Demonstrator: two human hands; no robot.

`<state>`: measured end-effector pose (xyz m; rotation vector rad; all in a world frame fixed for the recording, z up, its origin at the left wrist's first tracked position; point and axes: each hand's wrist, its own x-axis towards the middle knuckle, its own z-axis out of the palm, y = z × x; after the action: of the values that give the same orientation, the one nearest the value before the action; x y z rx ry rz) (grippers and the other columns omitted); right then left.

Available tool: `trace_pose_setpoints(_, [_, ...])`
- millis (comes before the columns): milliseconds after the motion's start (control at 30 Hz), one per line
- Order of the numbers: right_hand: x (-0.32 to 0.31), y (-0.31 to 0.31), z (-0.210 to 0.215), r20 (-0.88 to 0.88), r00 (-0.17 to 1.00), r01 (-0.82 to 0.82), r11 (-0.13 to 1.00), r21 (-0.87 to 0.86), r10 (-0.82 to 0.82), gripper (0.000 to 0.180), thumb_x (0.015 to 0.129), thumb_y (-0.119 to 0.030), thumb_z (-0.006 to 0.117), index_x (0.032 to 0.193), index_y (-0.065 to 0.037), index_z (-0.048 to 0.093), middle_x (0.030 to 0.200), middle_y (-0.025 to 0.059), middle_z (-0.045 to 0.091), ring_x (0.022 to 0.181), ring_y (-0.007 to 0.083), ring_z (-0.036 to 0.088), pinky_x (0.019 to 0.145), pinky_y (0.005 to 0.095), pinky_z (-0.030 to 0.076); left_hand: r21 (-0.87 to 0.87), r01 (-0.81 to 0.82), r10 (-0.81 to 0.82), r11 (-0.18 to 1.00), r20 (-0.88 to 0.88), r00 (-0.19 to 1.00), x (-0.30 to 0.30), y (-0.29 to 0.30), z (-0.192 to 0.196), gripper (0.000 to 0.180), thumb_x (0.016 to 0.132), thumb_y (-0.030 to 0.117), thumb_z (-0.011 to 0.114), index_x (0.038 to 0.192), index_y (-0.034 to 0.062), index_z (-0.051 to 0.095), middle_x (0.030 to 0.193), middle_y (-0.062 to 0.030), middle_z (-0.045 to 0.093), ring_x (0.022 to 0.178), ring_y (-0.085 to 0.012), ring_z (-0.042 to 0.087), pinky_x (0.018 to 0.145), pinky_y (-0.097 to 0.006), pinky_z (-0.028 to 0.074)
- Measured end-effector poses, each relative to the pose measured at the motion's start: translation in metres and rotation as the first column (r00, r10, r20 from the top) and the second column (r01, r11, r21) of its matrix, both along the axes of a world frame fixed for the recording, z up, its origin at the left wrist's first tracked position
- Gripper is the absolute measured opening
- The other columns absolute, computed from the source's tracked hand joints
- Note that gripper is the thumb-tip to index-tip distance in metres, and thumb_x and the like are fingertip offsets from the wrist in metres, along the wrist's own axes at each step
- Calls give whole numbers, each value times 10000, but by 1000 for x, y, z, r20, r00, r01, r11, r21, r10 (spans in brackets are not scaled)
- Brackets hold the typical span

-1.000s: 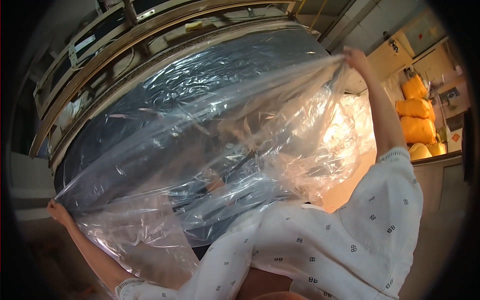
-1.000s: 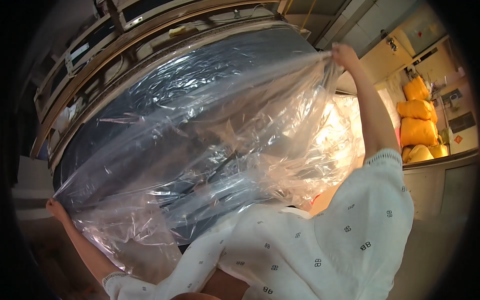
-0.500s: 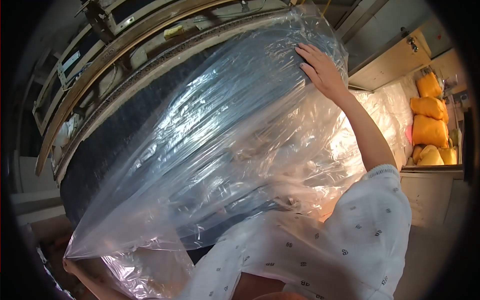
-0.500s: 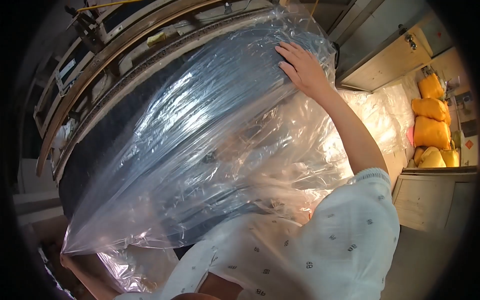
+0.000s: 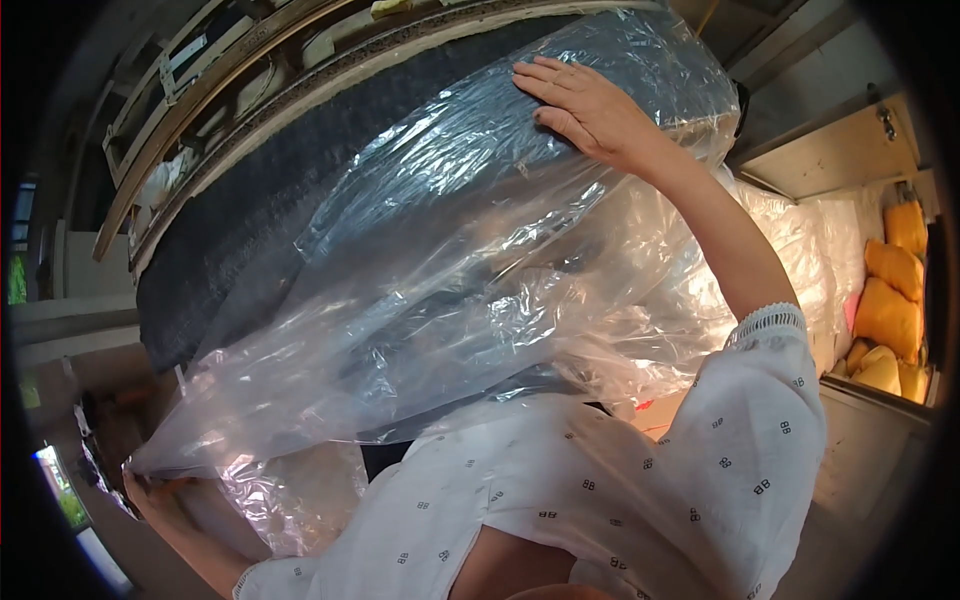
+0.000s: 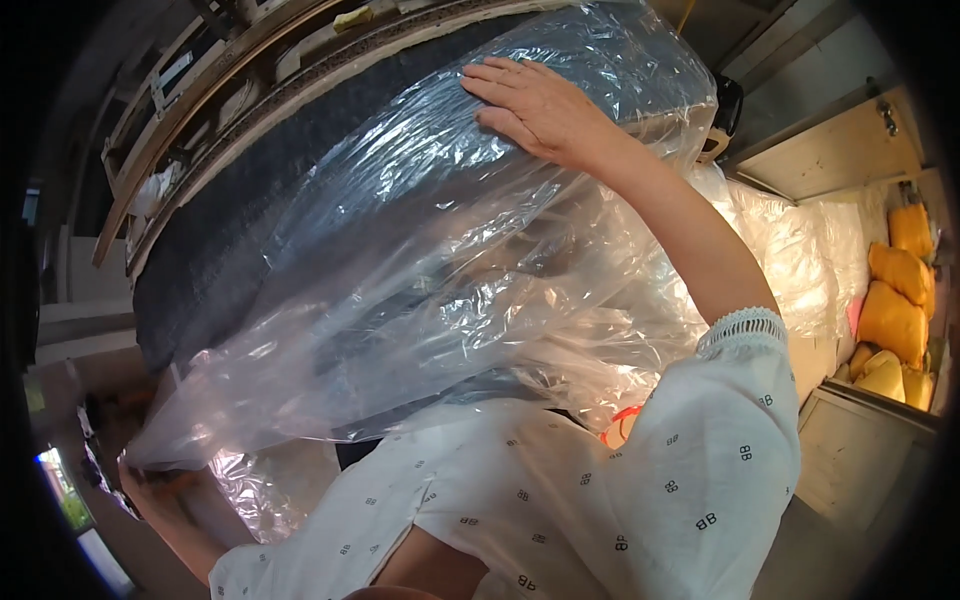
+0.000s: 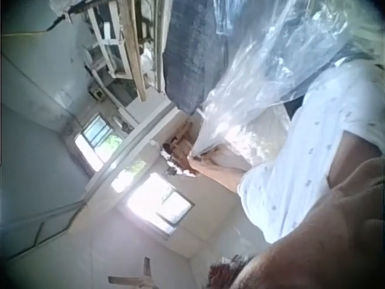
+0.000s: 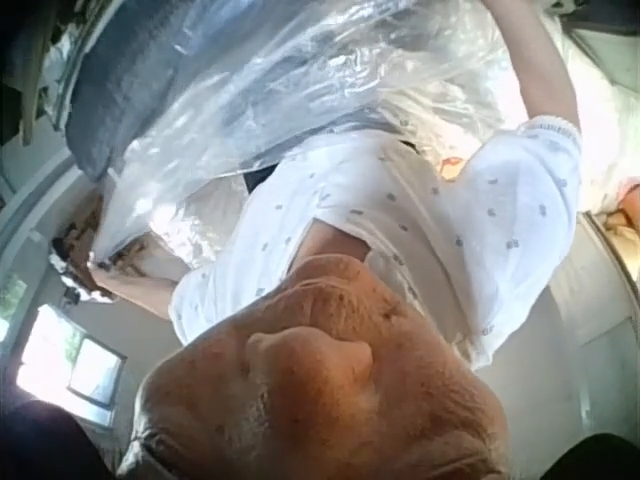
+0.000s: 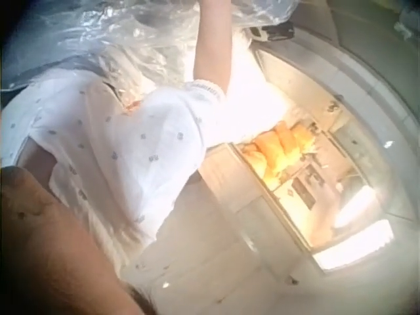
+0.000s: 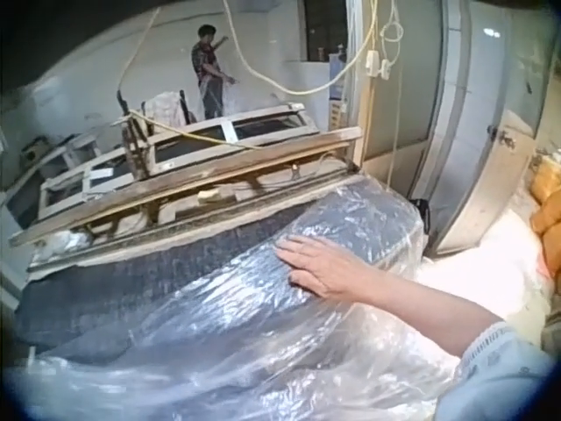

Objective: The person wraps a foam mattress in a plastic sheet by hand.

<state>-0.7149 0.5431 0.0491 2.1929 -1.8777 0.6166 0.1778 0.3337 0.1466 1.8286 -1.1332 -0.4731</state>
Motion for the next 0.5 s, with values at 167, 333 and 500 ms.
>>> trace_pose_setpoints(167, [-6, -19, 4, 62, 998, 5, 1000, -10, -4, 321, 876, -210, 501, 1155, -54, 533, 1235, 85, 512, 1155, 275, 451, 953, 361, 365, -51, 57, -65, 997, -176, 982, 107, 64, 20, 247, 883, 264, 556, 1018, 63, 604, 783, -32, 614, 682, -127, 559, 612, -252, 476])
trace_pose_setpoints(333, [-24, -53, 6, 93, 989, 117, 993, -10, -115, 230, 824, -188, 592, 1033, -92, 593, 995, 73, 569, 910, 231, 539, 754, 334, 436, 124, 338, -293, 933, -284, 913, 130, 78, 19, 184, 889, 254, 556, 1002, 109, 570, 736, 3, 574, 643, -62, 518, 557, -196, 447])
trace_pose_setpoints(500, [-44, -94, -2, 475, 873, -190, 974, 121, 111, 164, 818, -202, 607, 885, -56, 571, 860, 44, 509, 820, 156, 491, 745, 261, 396, -99, 475, -445, 875, 224, 867, 137, 93, -19, 368, 886, 88, 504, 1241, 6, 452, 1123, -117, 536, 996, -192, 543, 818, -283, 457])
